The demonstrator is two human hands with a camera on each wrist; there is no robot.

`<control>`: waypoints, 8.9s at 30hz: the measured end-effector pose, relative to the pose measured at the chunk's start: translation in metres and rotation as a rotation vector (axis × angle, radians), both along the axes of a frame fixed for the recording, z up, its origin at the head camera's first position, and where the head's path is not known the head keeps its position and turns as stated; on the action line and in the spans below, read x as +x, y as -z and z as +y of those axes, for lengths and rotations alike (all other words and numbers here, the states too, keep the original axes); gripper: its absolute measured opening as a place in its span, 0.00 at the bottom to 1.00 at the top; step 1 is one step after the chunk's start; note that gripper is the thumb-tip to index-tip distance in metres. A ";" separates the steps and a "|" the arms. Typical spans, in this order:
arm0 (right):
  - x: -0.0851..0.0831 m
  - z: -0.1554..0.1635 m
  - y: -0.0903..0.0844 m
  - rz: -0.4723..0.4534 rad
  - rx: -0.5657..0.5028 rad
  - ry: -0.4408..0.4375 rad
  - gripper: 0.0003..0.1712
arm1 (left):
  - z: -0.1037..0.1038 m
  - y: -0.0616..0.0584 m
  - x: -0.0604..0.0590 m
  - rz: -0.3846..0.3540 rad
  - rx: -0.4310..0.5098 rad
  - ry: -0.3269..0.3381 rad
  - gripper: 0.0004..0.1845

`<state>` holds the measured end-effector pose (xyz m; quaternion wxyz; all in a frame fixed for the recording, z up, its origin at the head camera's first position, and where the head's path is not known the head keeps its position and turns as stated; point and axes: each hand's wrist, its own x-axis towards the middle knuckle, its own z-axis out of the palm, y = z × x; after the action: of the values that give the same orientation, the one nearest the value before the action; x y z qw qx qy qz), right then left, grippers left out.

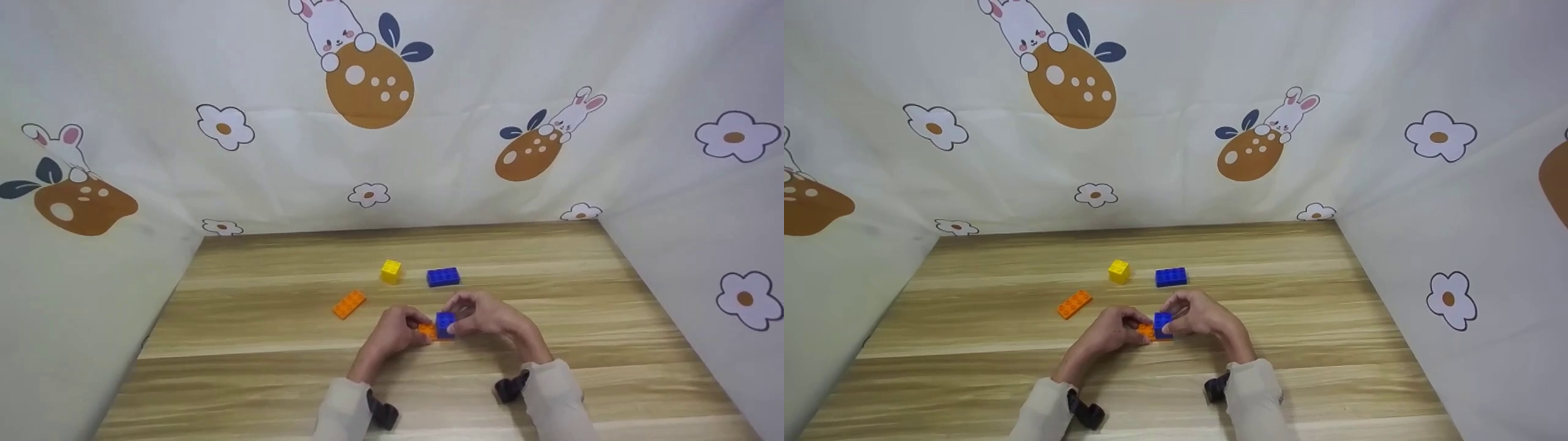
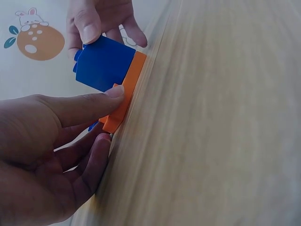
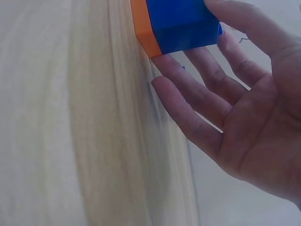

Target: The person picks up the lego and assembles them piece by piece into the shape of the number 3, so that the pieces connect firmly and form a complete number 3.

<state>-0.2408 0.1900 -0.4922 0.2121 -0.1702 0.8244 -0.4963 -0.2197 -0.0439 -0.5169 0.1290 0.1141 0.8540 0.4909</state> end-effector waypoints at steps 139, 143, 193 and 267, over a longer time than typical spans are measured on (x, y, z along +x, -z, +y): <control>-0.054 -0.004 -0.043 0.096 0.056 0.263 0.27 | -0.002 0.000 -0.001 -0.061 0.002 -0.001 0.13; -0.046 -0.006 -0.051 0.113 0.045 0.248 0.26 | -0.002 0.000 -0.001 -0.069 0.000 -0.004 0.13; 0.014 -0.008 -0.026 0.142 0.043 0.077 0.25 | -0.003 0.003 -0.002 0.033 -0.033 0.017 0.17; 0.004 -0.001 -0.012 0.033 0.011 0.066 0.26 | 0.001 0.002 -0.001 0.026 -0.038 -0.001 0.14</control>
<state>-0.2365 0.1890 -0.4800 0.1829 -0.1499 0.8357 -0.4956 -0.2206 -0.0425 -0.5193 0.1197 0.1177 0.8650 0.4729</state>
